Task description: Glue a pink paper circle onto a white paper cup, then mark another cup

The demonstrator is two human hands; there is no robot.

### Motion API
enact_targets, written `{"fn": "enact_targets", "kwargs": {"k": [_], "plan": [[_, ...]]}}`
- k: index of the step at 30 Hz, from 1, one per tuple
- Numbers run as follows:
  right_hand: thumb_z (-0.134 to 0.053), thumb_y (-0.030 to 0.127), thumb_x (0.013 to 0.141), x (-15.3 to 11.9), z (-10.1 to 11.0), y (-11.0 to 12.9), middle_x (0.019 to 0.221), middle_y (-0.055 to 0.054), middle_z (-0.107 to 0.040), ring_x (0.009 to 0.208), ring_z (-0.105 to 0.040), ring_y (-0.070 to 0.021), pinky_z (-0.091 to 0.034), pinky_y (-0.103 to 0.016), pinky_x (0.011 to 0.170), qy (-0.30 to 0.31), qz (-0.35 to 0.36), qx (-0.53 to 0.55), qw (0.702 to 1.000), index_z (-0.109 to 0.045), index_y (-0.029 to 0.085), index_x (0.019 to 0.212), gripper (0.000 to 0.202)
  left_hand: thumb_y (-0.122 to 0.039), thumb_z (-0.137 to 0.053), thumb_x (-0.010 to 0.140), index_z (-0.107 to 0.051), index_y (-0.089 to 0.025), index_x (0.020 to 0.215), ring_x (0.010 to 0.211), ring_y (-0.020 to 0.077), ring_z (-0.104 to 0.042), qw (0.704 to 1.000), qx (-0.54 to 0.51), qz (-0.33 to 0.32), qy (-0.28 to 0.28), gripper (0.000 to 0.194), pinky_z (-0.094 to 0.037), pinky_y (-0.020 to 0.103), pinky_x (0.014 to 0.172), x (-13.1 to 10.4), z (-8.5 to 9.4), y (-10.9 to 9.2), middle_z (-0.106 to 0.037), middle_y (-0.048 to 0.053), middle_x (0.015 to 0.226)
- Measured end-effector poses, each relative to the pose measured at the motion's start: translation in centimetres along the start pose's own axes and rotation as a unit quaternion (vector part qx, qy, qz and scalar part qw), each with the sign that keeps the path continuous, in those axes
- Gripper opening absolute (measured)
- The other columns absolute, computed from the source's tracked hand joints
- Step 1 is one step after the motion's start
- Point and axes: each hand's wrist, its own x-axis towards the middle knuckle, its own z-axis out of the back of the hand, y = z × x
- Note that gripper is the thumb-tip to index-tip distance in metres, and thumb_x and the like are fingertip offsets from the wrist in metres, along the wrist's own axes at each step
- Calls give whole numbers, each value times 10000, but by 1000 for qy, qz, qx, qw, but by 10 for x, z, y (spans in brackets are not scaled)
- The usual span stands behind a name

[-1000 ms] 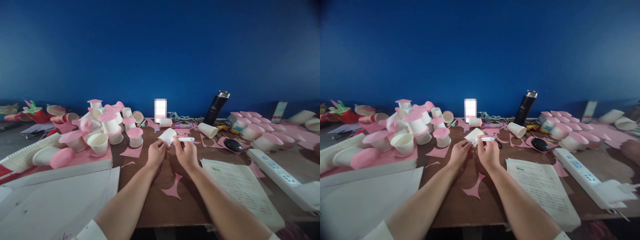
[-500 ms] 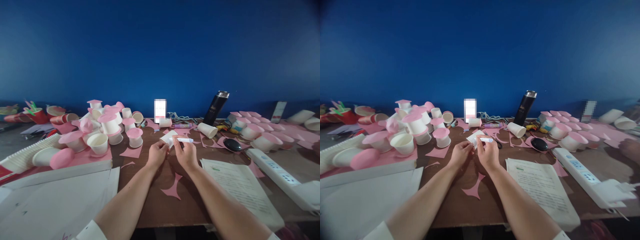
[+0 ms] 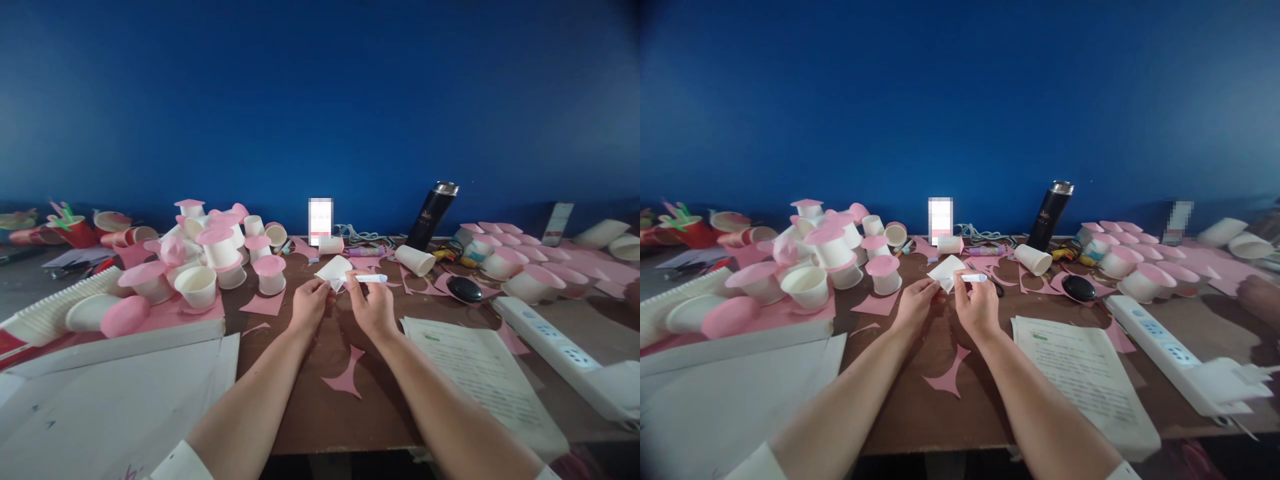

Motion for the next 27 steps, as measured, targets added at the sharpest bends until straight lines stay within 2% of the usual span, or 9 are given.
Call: {"fn": "enact_targets", "kwargs": {"k": [4, 9, 13, 17, 24, 27], "plan": [[-463, 348, 912, 1, 0, 0, 924, -86, -707, 872, -646, -230, -470, -336, 794, -4, 13, 14, 1000, -660, 178, 926, 261, -338, -624, 674, -630, -147, 655, 504, 110, -546, 1000, 7, 16, 17, 193, -417, 201, 458, -2, -3, 0, -618, 29, 612], [-458, 337, 915, 1, 0, -1, 938, -90, -705, 898, -643, -230, -472, -343, 814, -8, 21, 17, 1000, -658, 181, 935, 254, -292, -620, 679, -618, -142, 589, 493, 93, -532, 999, 17, 4, 38, 175, -411, 183, 480, -3, -6, 3, -610, 30, 570], [-473, 340, 909, 1, 0, -1, 931, -85, -706, 878, -645, -228, -472, -339, 795, -5, 16, 17, 1000, -656, 181, 936, 244, -318, -636, 674, -640, -141, 650, 502, 105, -548, 999, -22, 21, 12, 178, -423, 196, 473, 0, -3, 3, -624, 34, 601], [-474, 362, 907, 0, 0, 0, 900, -88, -710, 844, -648, -230, -472, -336, 767, -4, 5, 9, 1000, -660, 176, 916, 263, -313, -660, 663, -632, -124, 625, 525, 105, -568, 998, -66, 13, -5, 195, -468, 209, 541, 3, 0, 3, -630, 46, 605], [-462, 346, 913, 1, -1, -1, 933, -89, -708, 884, -645, -231, -469, -342, 808, -13, 17, 11, 1000, -657, 180, 925, 256, -303, -678, 645, -635, -120, 633, 510, 105, -556, 997, -64, 26, 42, 188, -468, 215, 533, 1, -4, 6, -618, 44, 584], [-462, 340, 914, 1, -1, -1, 936, -86, -707, 889, -645, -227, -470, -340, 812, -13, 19, 12, 1000, -655, 183, 930, 249, -302, -664, 657, -623, -131, 626, 500, 97, -546, 997, -57, 21, 40, 179, -452, 204, 516, 0, -5, 6, -611, 32, 578]]}}
